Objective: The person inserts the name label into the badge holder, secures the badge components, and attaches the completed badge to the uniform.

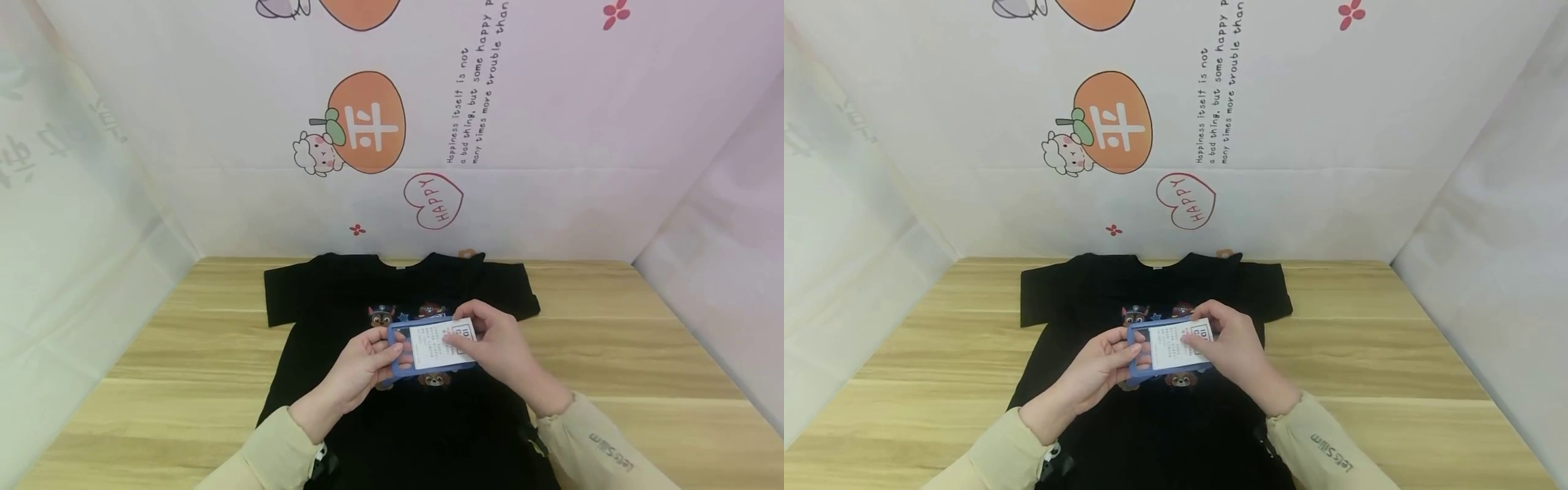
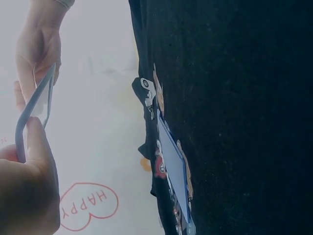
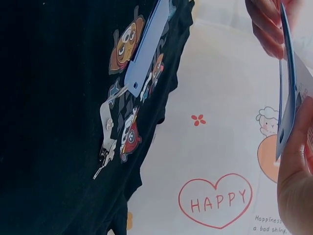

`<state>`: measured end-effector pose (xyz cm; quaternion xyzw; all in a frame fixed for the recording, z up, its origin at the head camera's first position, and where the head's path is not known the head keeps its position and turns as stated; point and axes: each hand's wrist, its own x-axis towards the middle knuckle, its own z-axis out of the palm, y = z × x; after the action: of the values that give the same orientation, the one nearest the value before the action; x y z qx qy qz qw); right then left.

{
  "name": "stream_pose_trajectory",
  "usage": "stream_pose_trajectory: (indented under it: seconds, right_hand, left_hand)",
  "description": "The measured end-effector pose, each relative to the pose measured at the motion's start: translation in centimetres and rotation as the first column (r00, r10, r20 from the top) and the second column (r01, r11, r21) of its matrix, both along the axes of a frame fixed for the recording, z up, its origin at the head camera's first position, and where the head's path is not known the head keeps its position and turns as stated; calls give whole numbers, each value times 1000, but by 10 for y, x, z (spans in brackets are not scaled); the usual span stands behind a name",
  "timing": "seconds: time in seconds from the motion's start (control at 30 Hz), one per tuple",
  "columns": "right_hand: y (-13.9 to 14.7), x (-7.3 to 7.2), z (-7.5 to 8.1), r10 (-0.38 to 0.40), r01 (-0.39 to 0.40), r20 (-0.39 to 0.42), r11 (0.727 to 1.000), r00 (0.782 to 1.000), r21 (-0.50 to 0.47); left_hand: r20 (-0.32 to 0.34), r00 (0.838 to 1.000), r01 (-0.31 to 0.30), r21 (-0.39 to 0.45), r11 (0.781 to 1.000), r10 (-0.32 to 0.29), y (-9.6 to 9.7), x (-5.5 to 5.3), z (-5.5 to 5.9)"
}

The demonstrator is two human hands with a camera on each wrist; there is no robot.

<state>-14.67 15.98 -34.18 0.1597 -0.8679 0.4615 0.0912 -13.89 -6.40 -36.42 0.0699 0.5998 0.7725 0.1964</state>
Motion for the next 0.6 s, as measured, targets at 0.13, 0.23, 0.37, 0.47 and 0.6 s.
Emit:
stream_pose_trajectory:
  seconds: [0.13, 0.23, 0.37, 0.47, 0.6]
  right_hand:
    - [-4, 0, -2, 15, -14, -9, 1000, 1000, 10]
    - [-8, 0, -4, 25, -25, -18, 1000, 1000, 10]
    - [-12, 1, -5, 37, -37, -35, 999, 999, 3]
    - [-14, 2, -5, 36, -35, -47, 999, 998, 10]
    - [-16, 2, -6, 28, -27, -61, 999, 998, 17]
  left_hand:
    - [13, 1000, -7, -4, 1000, 7, 1, 0, -2]
    - [8, 1000, -10, -17, 1000, 11, 0, 0, -3]
    - [-15, 1000, -13, -37, 999, 13, 0, 1, -3]
    - [-22, 1000, -13, -47, 999, 12, 1, 1, -3]
    - [-27, 1000, -17, -55, 998, 15, 1, 2, -2]
